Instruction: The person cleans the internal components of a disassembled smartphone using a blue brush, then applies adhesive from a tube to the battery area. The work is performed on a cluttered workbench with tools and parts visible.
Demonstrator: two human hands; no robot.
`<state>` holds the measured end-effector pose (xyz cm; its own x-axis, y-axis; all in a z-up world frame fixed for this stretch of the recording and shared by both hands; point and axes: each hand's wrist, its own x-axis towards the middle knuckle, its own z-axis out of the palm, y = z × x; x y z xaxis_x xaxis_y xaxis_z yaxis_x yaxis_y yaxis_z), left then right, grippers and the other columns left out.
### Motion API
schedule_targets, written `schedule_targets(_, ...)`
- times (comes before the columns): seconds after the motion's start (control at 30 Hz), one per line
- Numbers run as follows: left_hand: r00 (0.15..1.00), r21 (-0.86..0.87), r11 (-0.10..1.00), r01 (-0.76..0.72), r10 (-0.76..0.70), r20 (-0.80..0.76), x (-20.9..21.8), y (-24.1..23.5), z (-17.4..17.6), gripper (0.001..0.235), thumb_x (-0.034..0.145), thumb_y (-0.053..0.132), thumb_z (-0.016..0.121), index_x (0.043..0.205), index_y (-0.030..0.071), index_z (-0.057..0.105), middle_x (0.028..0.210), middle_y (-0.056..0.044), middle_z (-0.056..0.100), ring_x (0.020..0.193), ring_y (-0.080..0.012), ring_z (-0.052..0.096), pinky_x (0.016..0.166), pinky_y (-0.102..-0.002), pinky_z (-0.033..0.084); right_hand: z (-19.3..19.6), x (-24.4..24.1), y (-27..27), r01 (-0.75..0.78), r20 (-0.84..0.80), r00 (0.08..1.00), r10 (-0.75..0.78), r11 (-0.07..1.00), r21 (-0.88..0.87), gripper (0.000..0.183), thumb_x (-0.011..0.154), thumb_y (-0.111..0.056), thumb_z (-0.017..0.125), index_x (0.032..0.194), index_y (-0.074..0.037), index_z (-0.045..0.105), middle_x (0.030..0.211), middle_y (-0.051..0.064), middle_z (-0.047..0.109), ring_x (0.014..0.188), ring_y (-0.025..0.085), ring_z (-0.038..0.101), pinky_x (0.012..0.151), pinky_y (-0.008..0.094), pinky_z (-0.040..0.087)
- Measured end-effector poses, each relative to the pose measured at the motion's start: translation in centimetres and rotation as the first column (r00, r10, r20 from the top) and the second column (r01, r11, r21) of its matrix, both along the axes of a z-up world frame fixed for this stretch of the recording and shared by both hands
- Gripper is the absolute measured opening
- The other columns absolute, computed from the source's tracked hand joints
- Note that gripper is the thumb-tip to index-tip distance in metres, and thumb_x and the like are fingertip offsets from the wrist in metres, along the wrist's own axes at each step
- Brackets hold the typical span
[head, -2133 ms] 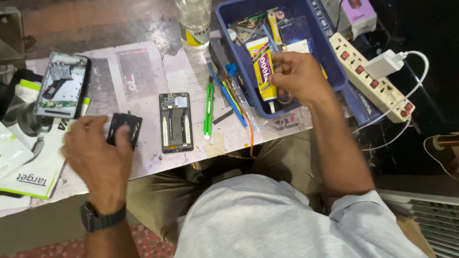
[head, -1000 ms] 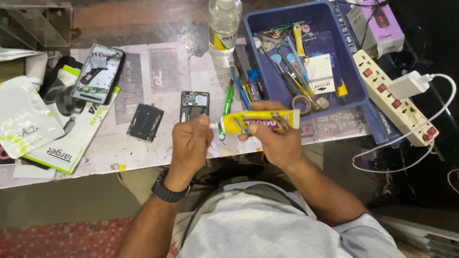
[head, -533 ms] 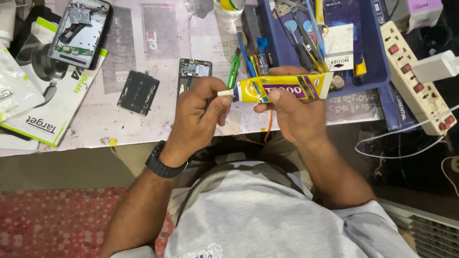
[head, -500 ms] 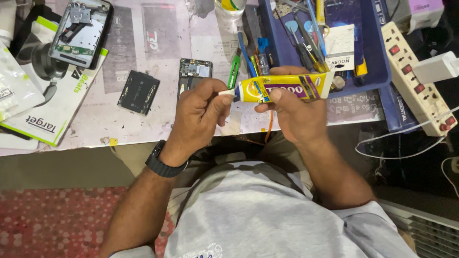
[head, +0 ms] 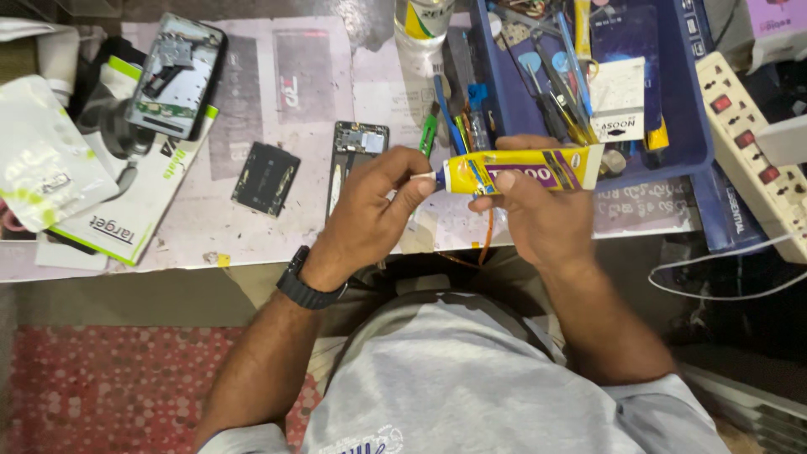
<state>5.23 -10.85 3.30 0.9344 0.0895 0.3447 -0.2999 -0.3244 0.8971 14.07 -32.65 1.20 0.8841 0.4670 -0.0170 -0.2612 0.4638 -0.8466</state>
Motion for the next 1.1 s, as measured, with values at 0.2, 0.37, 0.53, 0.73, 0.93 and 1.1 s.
schedule_targets(0.2, 0.988, 0.135, 0.984, -0.116, 0.129, -0.090, 0.6, 1.0, 0.3, 0.019, 0.102, 0.024, 0.067, 0.095, 0.007, 0.070, 0.087, -0.004, 0.070, 0.082, -0.0211, 0.065, 0.084, -0.037, 0.046, 1.6, 1.5, -1.2, 0.189, 0.003, 0.982, -0.190, 0.975, 0.116, 0.036, 0.091, 0.003, 0.068, 0.127, 0.002, 0.058, 0.108, 0.016, 0.067, 0.093, 0.031, 0.074, 0.068, 0.045, 0.064)
schedule_targets(0.37, 0.995, 0.583, 0.807, -0.095, 0.084, 0.046, 0.5, -1.0, -0.4, 0.012, 0.086, 0.016, 0.072, 0.094, 0.008, 0.075, 0.118, -0.011, 0.065, 0.116, -0.0301, 0.055, 0.102, -0.054, 0.029, 3.6, 4.5, -5.9, 0.229, -0.008, 0.971, -0.237, 0.928, 0.294, 0.024, 0.099, 0.002, 0.062, 0.122, 0.009, 0.059, 0.097, 0.022, 0.070, 0.072, 0.026, 0.069, 0.070, 0.040, 0.061)
schedule_targets(0.53, 0.999, 0.704, 0.710, -0.020, -0.008, 0.036, 1.5, -3.4, -1.1, 0.012, 0.081, 0.008, 0.068, 0.091, 0.012, 0.074, 0.133, -0.011, 0.061, 0.129, -0.0295, 0.050, 0.107, -0.054, 0.030, 3.1, 3.5, -5.5, 0.142, 0.090, 0.983, -0.158, 0.976, 0.163, 0.026, 0.102, 0.002, 0.063, 0.127, 0.010, 0.060, 0.095, 0.021, 0.071, 0.073, 0.027, 0.070, 0.074, 0.045, 0.062)
schedule_targets(0.73, 0.976, 0.661, 0.721, -0.208, 0.201, 0.088, -0.2, -0.2, -0.5, 0.031, 0.088, 0.007, 0.070, 0.119, 0.011, 0.071, 0.126, -0.010, 0.062, 0.124, -0.0287, 0.052, 0.103, -0.054, 0.030, 4.1, 2.3, -4.0, 0.054, 0.093, 0.993, -0.066, 0.991, 0.125, 0.024, 0.104, 0.003, 0.063, 0.127, 0.010, 0.060, 0.097, 0.023, 0.071, 0.078, 0.029, 0.072, 0.076, 0.048, 0.063)
schedule_targets(0.93, 0.820, 0.710, 0.537, -0.457, 0.562, 0.103, -6.1, 8.8, 1.9, 0.044, 0.099, 0.024, 0.078, 0.133, 0.003, 0.059, 0.133, -0.016, 0.062, 0.123, -0.0351, 0.056, 0.101, -0.052, 0.035, 4.3, 1.2, -1.5, -0.087, 0.023, 0.996, 0.084, 0.986, 0.142, 0.039, 0.098, 0.002, 0.063, 0.137, 0.006, 0.060, 0.108, 0.025, 0.073, 0.089, 0.032, 0.075, 0.079, 0.047, 0.064)
schedule_targets(1.1, 0.699, 0.824, 0.511, -0.247, 0.683, -0.213, -6.8, 11.1, 1.7, 0.064, 0.079, 0.041, 0.088, 0.123, 0.002, 0.062, 0.108, -0.018, 0.066, 0.102, -0.0374, 0.060, 0.084, -0.055, 0.037, 4.0, 1.1, 0.5, -0.161, 0.031, 0.987, 0.158, 0.975, 0.152, 0.030, 0.103, 0.003, 0.064, 0.133, 0.009, 0.062, 0.107, 0.023, 0.072, 0.087, 0.031, 0.072, 0.084, 0.049, 0.062)
